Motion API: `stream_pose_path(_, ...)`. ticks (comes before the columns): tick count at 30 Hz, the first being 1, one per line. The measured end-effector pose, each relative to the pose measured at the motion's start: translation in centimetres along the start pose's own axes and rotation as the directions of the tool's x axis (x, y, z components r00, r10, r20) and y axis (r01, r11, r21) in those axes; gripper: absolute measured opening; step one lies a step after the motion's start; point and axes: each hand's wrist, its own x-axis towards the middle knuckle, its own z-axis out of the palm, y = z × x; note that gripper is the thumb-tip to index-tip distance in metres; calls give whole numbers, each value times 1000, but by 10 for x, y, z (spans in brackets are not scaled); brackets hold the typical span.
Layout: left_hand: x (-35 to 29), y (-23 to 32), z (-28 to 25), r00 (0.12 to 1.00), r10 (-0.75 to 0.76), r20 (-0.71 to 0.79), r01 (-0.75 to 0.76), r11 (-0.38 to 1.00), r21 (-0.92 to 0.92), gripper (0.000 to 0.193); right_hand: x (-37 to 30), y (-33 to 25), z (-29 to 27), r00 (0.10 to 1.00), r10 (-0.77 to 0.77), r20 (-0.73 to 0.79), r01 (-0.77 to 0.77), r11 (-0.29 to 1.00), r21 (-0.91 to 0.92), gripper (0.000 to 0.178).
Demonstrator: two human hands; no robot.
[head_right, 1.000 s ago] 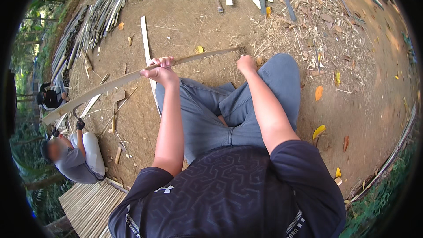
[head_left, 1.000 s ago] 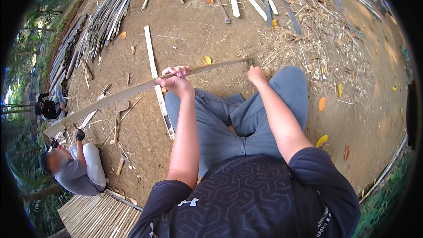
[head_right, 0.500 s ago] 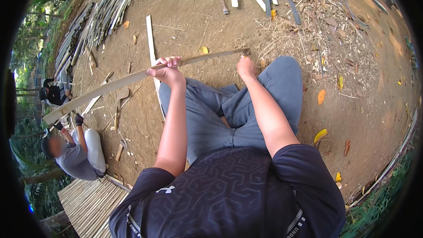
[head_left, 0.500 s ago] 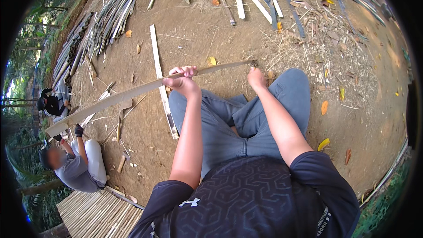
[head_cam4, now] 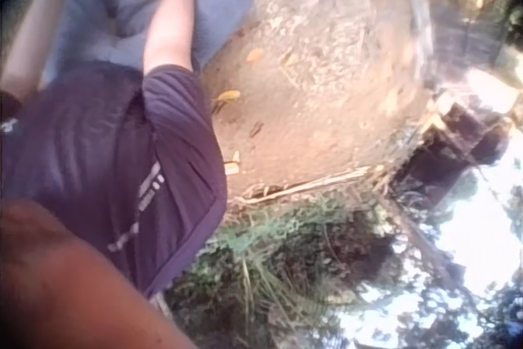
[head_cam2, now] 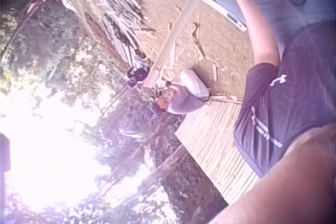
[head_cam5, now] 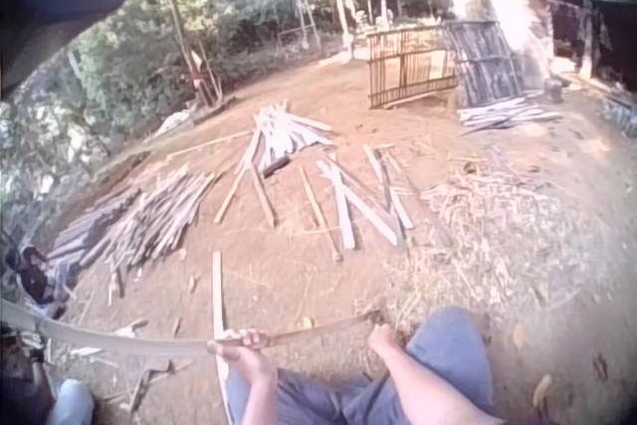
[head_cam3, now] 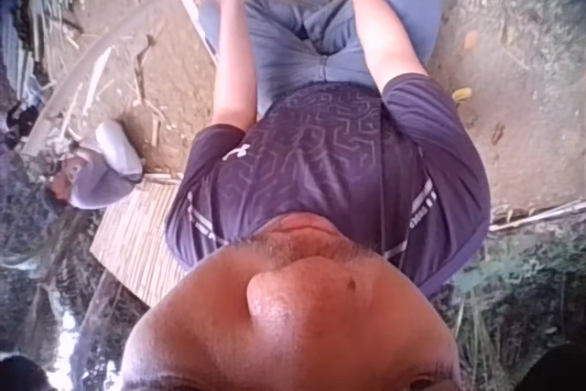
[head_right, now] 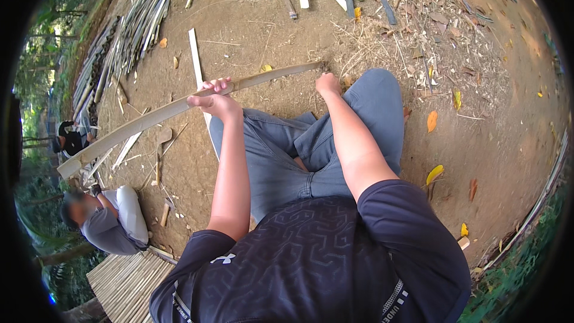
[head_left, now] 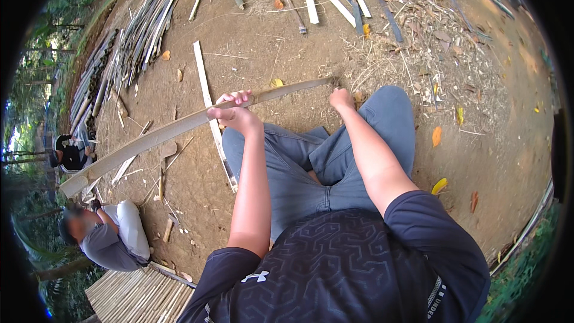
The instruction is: The person scrapes a long bamboo strip with a knife, drawing the blade across the surface and edges while sitting cross-legged on the ground.
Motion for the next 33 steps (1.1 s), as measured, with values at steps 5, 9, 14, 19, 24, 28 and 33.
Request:
stream_pose_path(5,2,4,1,998,-64,-26,63,997,-40,77,-13,-2,10,999,-39,0,39,999,13,44)
stream_pose_path(9,4,0,9,997,-50,-67,48,998,-31,74,16,1,15,1000,-4,-7,4,1000,23,42)
stream_pose_path(14,4,-1,6,998,-27,-61,25,999,-41,70,17,8,17,1000,-11,-28,12,1000,2,40)
stream_pose_path(19,7,-2,6,999,-16,-49,16,1000,-4,70,26,7,21,998,-47,-49,46,998,-34,38)
stream_pose_path(24,15,-3,0,999,-11,-50,12,1000,15,69,16,-12,15,1000,-3,-26,4,1000,15,39)
stream_pose_path(28,11,-8,5,997,3,-82,-5,1000,-31,67,-6,-14,7,993,-121,2,122,993,-9,41)
stream_pose_path(33,17,-4,-4,996,-12,-92,8,999,-35,67,-70,-49,-15,924,-372,92,377,925,-46,41)
